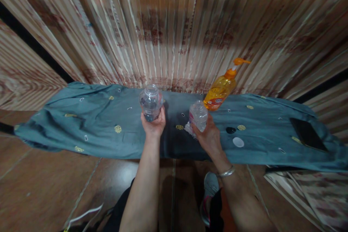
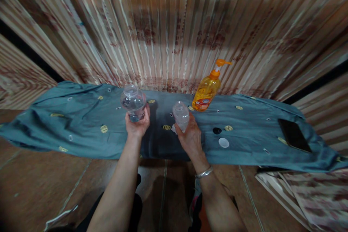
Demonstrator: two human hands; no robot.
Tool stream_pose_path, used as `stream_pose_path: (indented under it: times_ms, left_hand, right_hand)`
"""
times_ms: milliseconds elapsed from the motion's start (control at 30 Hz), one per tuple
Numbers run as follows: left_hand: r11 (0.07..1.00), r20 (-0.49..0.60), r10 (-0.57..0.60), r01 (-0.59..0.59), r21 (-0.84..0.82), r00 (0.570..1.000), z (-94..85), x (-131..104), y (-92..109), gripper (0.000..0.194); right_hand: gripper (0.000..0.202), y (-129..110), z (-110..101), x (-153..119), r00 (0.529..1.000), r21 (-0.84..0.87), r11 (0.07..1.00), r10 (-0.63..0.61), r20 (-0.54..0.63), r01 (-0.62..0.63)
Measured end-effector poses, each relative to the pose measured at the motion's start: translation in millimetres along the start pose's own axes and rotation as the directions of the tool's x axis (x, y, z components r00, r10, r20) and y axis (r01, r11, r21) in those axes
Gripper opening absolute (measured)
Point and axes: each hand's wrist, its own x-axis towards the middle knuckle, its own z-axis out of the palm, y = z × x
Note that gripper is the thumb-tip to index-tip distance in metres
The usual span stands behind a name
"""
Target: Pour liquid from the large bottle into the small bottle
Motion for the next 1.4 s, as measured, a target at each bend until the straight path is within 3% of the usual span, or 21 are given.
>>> stream_pose_path:
  times_ms: [233, 567, 700, 833, 933, 1067, 1200, 1333, 1400]
  left_hand:
    - [0.974, 0.111, -0.073, 0.095, -0.208, 0.991, -3.3, -1, 10, 0.06]
    - [0.974, 0.159, -0.096, 0.126, -0.189, 0.983, -8.4, -2, 14, 0.058]
    - [0.988, 0.144, -0.111, 0.125, -0.089, 0.983, -8.7, -7, 8, 0.064]
    - [0.989, 0.118, -0.115, 0.103, 0.105, 0.986, -7.0, -20, -12, 0.065]
    - [0.959, 0.123, -0.085, 0.048, 0.278, 0.989, -5.3, -32, -28, 0.052]
    - [0.867, 0.182, 0.041, -0.125, 0.483, 0.982, -7.5, -41, -44, 0.025]
    - [0.741, 0.252, 0.165, -0.289, 0.606, 0.954, -14.8, -41, -64, 0.051]
    - [0.642, 0.309, 0.212, -0.371, 0.671, 0.927, -19.7, -38, -82, 0.047]
    - [0.606, 0.336, 0.198, -0.385, 0.696, 0.921, -20.2, -37, -87, 0.057]
  right_hand:
    - [0.069, 0, 0, 0, 1.0, -0.014, 1.0, -0.004, -0.004, 0.004]
    - [0.067, 1, 1, -1, 1.0, -0.024, 1.0, -0.013, -0.024, 0.012]
    - [0.068, 1, 1, -1, 0.999, -0.014, 1.0, -0.014, -0.029, 0.013]
    - [0.067, -1, -1, 1, 1.0, -0.002, 1.0, 0.005, -0.004, -0.005]
    - [0.065, -2, -3, 2, 1.0, 0.016, 1.0, 0.011, -0.005, -0.011]
    - [0.065, 1, -3, 1, 1.0, 0.043, 0.999, -0.01, 0.011, 0.009]
    - [0.071, 4, -3, 0, 0.999, 0.048, 0.998, -0.036, 0.027, 0.035]
    - [0.071, 8, -4, -1, 0.994, 0.072, 0.992, -0.107, 0.024, 0.105]
    - [0.07, 10, -6, -2, 0.99, 0.084, 0.988, -0.135, 0.025, 0.133]
